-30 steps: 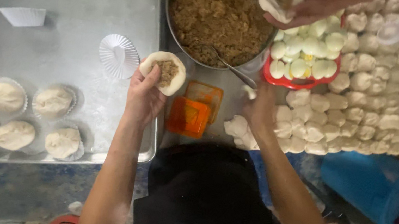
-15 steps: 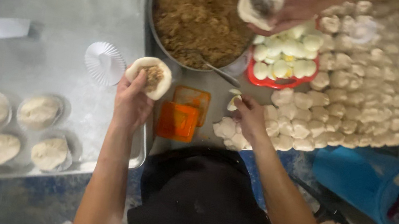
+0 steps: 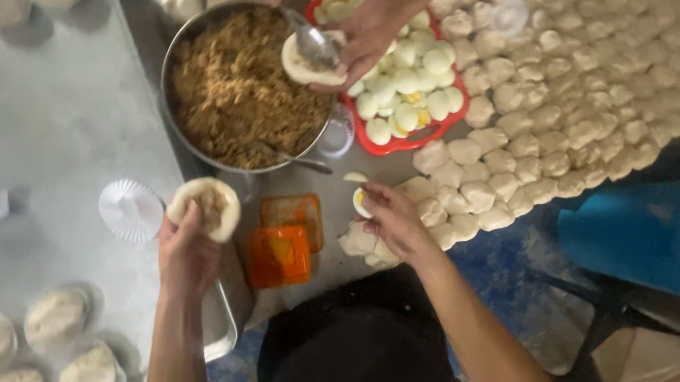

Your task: The person prepares dumplings by hand, filling dough circles with a meat mixture using a spoon, adding a piece of boiled egg, and folding the dough to seal it before placing them on a tray.

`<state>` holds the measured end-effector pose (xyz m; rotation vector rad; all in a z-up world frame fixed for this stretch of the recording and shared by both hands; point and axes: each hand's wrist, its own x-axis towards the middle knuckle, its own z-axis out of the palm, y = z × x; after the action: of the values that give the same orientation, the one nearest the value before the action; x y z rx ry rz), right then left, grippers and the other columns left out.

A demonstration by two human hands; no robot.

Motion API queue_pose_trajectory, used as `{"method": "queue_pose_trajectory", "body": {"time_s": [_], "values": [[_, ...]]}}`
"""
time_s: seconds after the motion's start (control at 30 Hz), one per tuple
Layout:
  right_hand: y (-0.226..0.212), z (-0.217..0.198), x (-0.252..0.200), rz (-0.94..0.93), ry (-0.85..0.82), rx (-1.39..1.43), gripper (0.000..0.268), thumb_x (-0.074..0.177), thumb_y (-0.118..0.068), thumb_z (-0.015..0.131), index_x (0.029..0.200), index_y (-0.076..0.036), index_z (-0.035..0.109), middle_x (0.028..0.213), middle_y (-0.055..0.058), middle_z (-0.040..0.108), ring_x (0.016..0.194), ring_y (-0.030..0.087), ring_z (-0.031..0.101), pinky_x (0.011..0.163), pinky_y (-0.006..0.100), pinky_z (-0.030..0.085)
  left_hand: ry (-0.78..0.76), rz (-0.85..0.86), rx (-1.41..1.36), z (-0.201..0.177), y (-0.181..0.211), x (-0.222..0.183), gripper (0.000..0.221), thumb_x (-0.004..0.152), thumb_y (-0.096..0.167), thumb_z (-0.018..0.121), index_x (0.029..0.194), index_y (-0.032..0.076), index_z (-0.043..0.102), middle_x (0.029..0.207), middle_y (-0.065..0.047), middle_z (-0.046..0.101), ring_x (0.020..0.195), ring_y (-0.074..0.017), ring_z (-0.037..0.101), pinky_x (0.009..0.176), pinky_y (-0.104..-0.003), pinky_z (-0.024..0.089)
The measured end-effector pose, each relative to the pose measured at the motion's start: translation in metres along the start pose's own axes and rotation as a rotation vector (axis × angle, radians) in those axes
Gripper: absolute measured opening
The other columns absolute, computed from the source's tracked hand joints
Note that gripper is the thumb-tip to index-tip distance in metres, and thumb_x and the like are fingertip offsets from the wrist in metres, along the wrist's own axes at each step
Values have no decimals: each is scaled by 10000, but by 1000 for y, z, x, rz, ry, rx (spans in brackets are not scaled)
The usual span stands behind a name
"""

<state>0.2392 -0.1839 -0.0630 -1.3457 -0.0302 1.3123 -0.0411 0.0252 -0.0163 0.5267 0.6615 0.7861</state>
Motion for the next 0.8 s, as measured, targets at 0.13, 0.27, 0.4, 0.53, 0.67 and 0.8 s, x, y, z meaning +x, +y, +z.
{"method": "queue_pose_trajectory", "body": {"time_s": [0.13,0.27,0.4,0.53,0.67,0.8], "values": [[-13,4,-27,-150,-14,-148,449,947,-158,706,1343,15,582,1135,89,693,903,171,706,711,268,533,-72,-138,-12,17,-14,-19,324,1018,122,597,1322,15,562,1238,-132,670,1136,-244,672,991,-425,560],[-43,18,-57,-206,4,-315,398,945,-153,697,1292,24,613,1135,83,709,926,166,737,737,288,585,-70,-215,63,47,-51,-31,328,1006,116,630,1310,4,574,1229,-138,676,1105,-236,670,968,-421,569],[-66,38,-90,-314,-20,-357,414,919,-122,709,1299,13,611,1128,70,727,912,152,721,744,292,614,-130,-311,77,79,-82,-19,399,992,164,635,1348,-5,568,1244,-119,673,1143,-231,659,996,-406,538],[-79,67,-113,-412,80,-477,384,897,-139,760,1250,-28,656,1025,92,722,814,116,698,691,277,582,-283,-373,-24,113,-91,-15,414,1025,216,599,1364,-9,522,1261,-127,659,1165,-238,656,1026,-405,533],[-95,89,-129,-522,290,-913,313,870,-192,812,1138,-51,732,903,108,712,686,155,658,633,297,539,-340,-356,124,135,-82,-22,453,987,132,647,1394,16,488,1250,-101,643,1141,-213,646,1000,-382,547],[-103,89,-137,-686,166,-974,336,887,-159,755,1189,-26,696,972,116,679,711,225,666,646,322,541,-289,-355,154,142,-76,-25,470,974,83,695,1391,-5,499,1246,-115,646,1122,-206,653,965,-359,565]]}}
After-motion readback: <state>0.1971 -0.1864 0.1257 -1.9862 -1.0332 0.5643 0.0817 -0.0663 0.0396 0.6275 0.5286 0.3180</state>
